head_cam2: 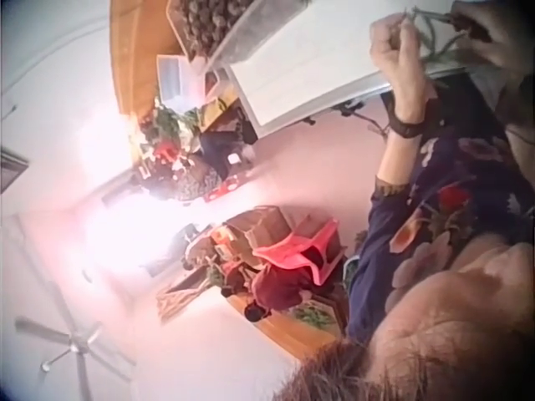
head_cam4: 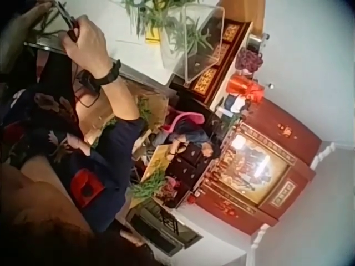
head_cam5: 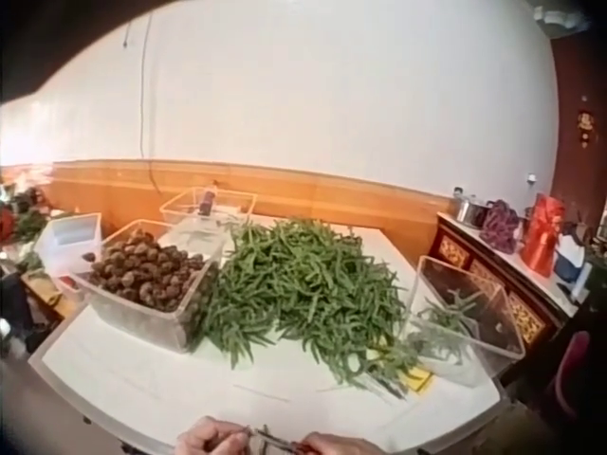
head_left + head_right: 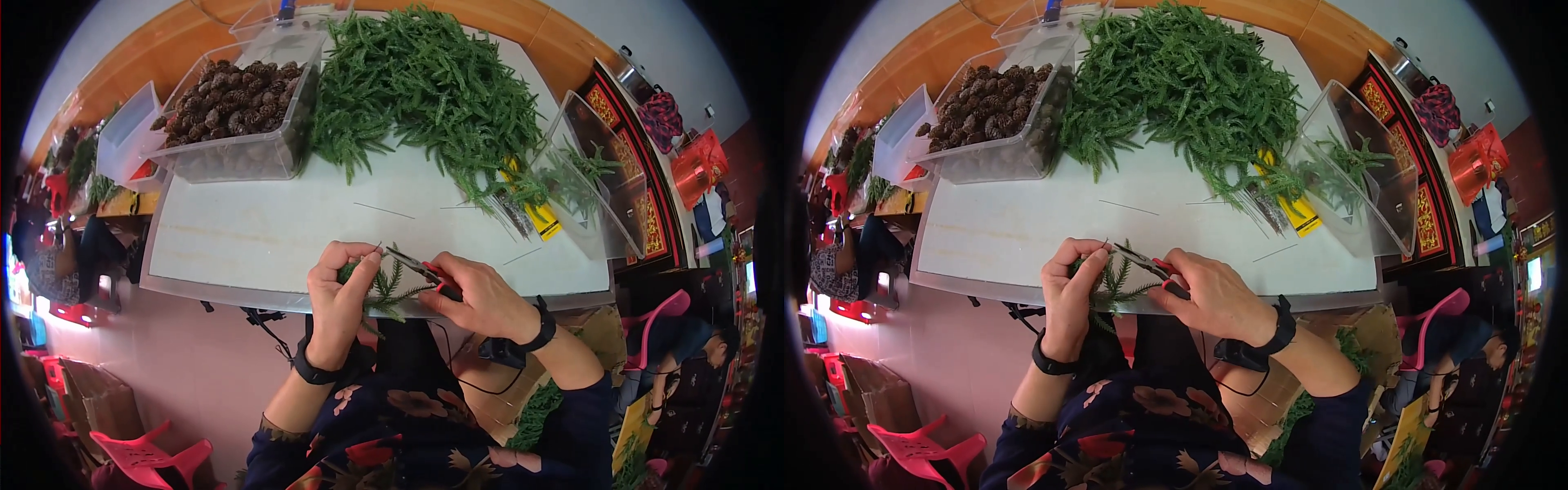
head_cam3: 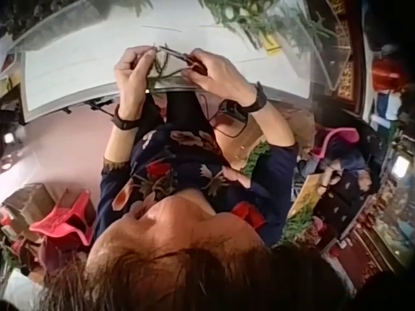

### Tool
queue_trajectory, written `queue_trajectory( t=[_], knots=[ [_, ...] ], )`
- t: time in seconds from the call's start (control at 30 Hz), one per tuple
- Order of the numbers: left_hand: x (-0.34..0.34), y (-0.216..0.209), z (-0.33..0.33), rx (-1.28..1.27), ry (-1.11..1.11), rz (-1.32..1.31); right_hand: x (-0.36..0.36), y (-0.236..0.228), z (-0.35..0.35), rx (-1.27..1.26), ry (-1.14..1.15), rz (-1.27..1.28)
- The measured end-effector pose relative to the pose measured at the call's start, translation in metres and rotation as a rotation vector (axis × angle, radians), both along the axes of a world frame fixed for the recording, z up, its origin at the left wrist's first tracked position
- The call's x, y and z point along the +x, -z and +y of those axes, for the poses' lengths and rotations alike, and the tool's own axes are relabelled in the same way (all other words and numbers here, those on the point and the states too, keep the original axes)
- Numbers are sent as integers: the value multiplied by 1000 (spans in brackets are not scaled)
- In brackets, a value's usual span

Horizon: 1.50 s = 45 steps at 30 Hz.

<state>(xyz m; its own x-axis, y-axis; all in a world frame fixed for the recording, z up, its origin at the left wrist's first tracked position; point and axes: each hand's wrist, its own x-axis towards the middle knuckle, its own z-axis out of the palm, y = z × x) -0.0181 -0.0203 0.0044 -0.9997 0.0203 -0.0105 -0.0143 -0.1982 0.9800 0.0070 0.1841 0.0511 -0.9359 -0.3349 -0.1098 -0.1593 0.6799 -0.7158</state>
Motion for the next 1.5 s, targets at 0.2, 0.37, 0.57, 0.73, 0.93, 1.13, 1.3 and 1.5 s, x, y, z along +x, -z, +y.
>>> queue_trajectory(
  t=[0.2, 0.37, 0.57, 0.73, 0.93, 1.13, 1.3, 1.5],
  knots=[
    [-2, 5, 2, -56, -32, 10, -8, -3, -8, -16, -12, 42],
    [-4, 6, 2, -42, -53, 26, -13, -2, -8, 17, -41, 74],
    [-8, 4, 2, -66, -56, 13, -14, 7, -7, 8, -34, 105],
    [-8, 5, 1, -68, -18, 9, -13, 7, -9, 99, -7, 263],
    [-6, -3, 0, 222, 151, -239, -15, 4, -6, 389, 41, 461],
    [-8, -11, 6, 301, 279, -332, -22, -14, 4, 1214, -4, 1038],
    [-9, -2, 8, 243, 222, -269, -23, -41, 0, 1253, -51, 1070],
    [0, -4, 4, 39, 192, -109, -17, -49, 20, 383, -30, 239]
  ],
)
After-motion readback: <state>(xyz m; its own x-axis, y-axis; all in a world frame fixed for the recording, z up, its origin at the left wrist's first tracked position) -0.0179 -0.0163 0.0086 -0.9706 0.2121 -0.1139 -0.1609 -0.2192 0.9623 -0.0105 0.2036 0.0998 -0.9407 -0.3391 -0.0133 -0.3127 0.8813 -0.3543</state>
